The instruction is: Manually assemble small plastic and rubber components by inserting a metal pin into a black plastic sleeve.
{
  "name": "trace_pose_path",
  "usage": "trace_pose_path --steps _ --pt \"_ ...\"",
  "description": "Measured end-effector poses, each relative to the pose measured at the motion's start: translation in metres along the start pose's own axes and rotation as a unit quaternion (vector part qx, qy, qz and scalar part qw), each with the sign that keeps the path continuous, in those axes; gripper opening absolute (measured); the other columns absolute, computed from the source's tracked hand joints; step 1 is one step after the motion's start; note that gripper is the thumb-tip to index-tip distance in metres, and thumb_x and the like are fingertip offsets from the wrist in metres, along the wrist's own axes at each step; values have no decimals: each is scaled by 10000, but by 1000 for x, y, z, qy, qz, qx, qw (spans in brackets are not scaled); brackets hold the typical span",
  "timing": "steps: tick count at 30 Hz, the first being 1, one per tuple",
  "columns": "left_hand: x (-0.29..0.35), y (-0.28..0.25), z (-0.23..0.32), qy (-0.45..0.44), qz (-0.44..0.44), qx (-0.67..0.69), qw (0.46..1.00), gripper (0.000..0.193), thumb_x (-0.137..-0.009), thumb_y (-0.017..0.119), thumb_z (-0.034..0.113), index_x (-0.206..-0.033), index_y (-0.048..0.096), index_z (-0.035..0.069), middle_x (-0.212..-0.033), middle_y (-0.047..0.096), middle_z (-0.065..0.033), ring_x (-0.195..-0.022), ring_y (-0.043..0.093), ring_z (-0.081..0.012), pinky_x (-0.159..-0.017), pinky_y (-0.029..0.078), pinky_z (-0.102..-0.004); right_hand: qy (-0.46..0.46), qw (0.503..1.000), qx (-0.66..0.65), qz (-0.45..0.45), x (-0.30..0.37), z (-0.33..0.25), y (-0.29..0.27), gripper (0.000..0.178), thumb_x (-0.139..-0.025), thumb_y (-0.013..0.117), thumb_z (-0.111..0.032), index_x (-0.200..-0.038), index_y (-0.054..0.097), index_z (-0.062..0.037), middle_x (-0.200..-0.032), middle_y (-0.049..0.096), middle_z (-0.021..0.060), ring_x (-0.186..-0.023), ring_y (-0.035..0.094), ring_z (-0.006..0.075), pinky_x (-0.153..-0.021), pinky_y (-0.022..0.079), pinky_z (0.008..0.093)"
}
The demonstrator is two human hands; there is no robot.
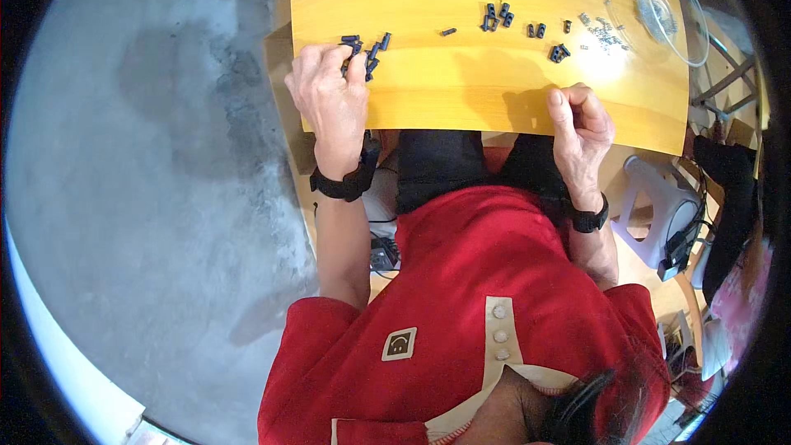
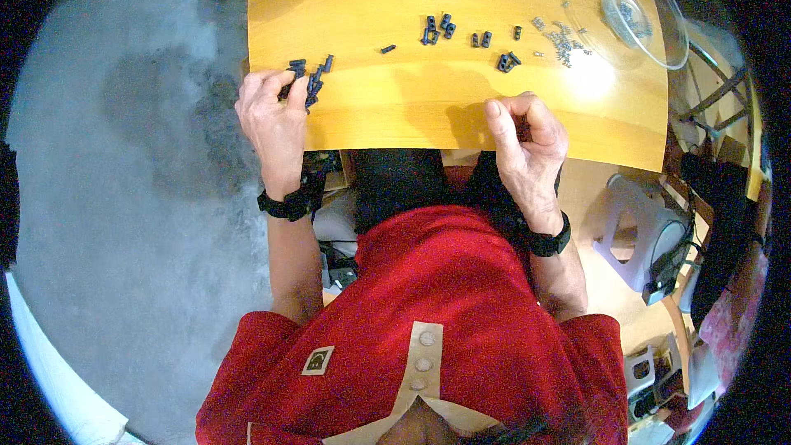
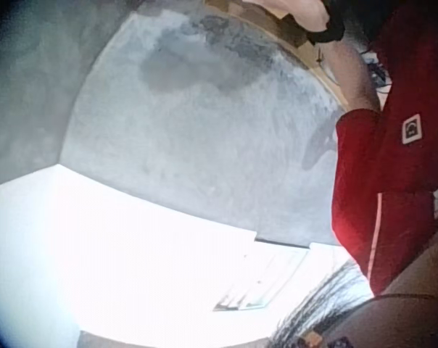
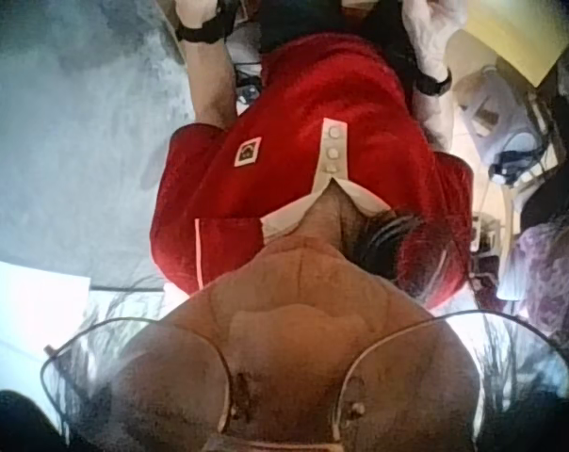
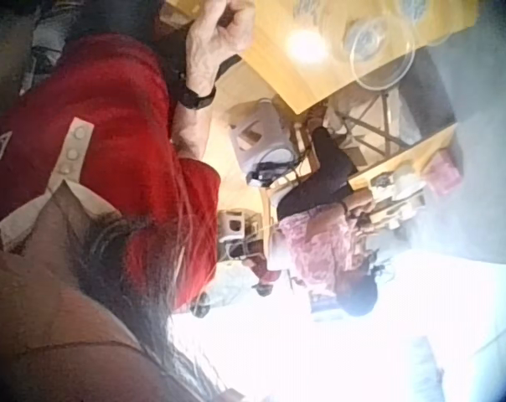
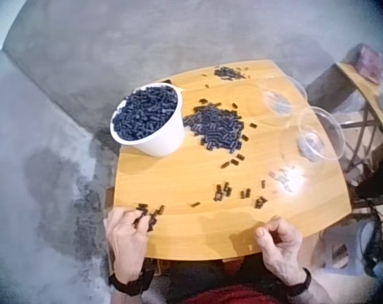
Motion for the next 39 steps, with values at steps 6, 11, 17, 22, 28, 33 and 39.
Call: trace_pose_path --steps 6,11,17,22,28,33,39 --pt "-3 8 1 10 -22 -29 999 141 -737 773 122 -852 729 54 -901 663 -85 -892 615 -265 -803 437 -385 -7 1000 -1 2 -1 1 1 140 -888 694 -80 -795 603 -27 -675 549 -10 -600 452 60 -552 373 224" --pt "-4 0 14 17 -6 -15 1000 133 -746 766 113 -853 724 45 -907 666 -89 -894 621 -259 -798 440 -378 -10 1000 -6 4 0 1 -1 139 -883 698 -81 -791 608 -27 -668 544 1 -593 457 66 -548 374 226" --pt "-4 12 75 81 -8 125 989 103 -749 740 50 -846 711 30 -862 643 -110 -826 609 -277 -759 460 -387 -38 999 16 14 -1 -2 -1 142 -868 708 -76 -776 609 -33 -657 554 21 -562 472 88 -526 388 242" --pt "-5 49 87 73 -49 107 990 115 -777 691 67 -891 702 51 -886 576 -96 -837 545 -295 -768 423 -413 -43 999 -11 8 -1 -1 0 139 -858 716 -81 -774 613 -39 -647 553 29 -558 489 103 -522 395 249" --pt "-6 53 92 80 -64 86 991 118 -759 726 70 -873 725 41 -815 612 -127 -805 590 -315 -732 470 -413 -49 998 26 11 -1 -6 -2 145 -850 724 -86 -769 614 -39 -637 542 29 -550 480 105 -508 385 257" --pt "3 56 117 91 -83 84 989 96 -758 723 82 -846 719 44 -779 597 -118 -776 586 -313 -726 462 -414 -28 999 28 -4 -2 -2 -1 134 -845 732 -94 -786 628 -34 -642 545 32 -550 486 99 -507 399 247" --pt "10 56 155 120 -74 132 981 87 -780 714 84 -859 700 49 -779 605 -114 -775 597 -307 -717 453 -409 -72 985 147 54 -16 -19 -17 93 -808 726 -41 -850 644 -44 -757 601 90 -594 601 203 -519 488 299"
Point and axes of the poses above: each hand's wrist, its own x-axis away from the middle knuckle, its own y-axis out of the palm, z = x × y, the point moved 9 cm from there along -x, towards the middle knuckle
